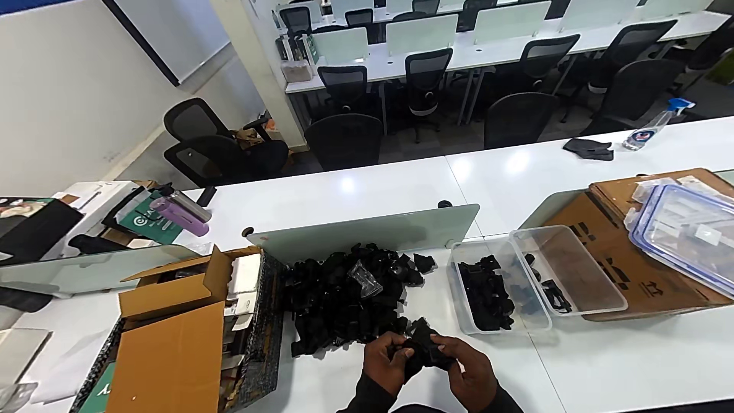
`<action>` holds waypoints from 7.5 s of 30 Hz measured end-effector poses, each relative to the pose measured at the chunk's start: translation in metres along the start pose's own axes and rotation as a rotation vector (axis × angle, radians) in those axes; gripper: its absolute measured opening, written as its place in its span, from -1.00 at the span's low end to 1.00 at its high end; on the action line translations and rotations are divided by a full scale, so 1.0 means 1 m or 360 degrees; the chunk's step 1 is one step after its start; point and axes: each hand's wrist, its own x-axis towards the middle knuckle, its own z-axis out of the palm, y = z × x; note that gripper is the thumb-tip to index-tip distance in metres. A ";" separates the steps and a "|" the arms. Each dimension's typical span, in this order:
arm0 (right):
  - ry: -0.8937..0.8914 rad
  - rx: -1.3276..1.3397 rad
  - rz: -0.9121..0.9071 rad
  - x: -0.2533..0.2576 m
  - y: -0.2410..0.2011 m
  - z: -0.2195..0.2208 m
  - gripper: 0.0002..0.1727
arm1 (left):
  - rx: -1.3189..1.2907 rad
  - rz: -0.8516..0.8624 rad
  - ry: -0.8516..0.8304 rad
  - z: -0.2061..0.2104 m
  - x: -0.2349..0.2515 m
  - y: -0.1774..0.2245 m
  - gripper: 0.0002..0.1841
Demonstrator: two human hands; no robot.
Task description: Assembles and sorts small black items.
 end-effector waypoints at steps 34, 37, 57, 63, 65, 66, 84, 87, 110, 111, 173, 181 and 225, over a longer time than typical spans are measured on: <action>-0.0132 0.1352 0.0892 0.015 -0.007 0.012 -0.51 | -0.0014 0.0166 0.0086 0.001 0.004 -0.013 -0.85; -0.0072 0.1274 0.0962 0.016 -0.013 0.017 -0.41 | -0.0006 0.0168 0.0110 0.002 0.003 -0.011 -0.84; -0.0066 0.1157 0.1153 0.013 -0.010 0.009 -0.71 | -0.0148 -0.0061 -0.0515 -0.029 0.018 -0.025 -0.82; -0.0477 0.0595 0.0937 0.023 0.002 -0.010 -0.50 | 0.0279 -0.0020 -0.0479 -0.034 0.023 -0.022 -0.74; -0.0454 0.0617 0.0907 0.023 0.004 -0.011 -0.65 | 0.0364 0.0066 -0.0473 -0.035 0.025 -0.020 -0.72; -0.0398 0.0627 0.0914 0.023 0.003 -0.011 -0.72 | 0.0355 0.0075 -0.0480 -0.037 0.026 -0.018 -0.72; 0.0518 0.1191 0.1643 0.044 0.013 -0.012 -0.84 | 0.0318 -0.0268 -0.0918 -0.062 0.031 -0.023 -0.44; 0.0530 0.1201 0.1648 0.045 0.012 -0.012 -0.85 | 0.0721 -0.0152 -0.0560 -0.057 0.032 -0.034 -0.71; 0.0090 -0.0596 0.0573 0.006 0.034 -0.012 -0.80 | -0.0184 -0.1238 -0.0087 -0.018 0.004 -0.042 -0.53; 0.0097 -0.0612 0.0541 0.005 0.034 -0.010 -0.80 | -0.0009 -0.1207 -0.0025 -0.016 0.006 -0.050 -0.54; -0.0754 0.1384 0.0742 0.005 0.048 0.018 -0.56 | -0.0586 -0.0579 0.0228 -0.003 0.003 -0.029 -0.67; -0.0861 0.1453 0.0912 0.009 0.037 0.006 -0.77 | -0.0230 -0.0243 0.0349 0.004 0.007 -0.037 -0.72; -0.0066 0.0012 0.0605 -0.020 0.013 0.052 -0.42 | -0.1208 -0.0629 0.0724 0.012 0.013 -0.006 -0.60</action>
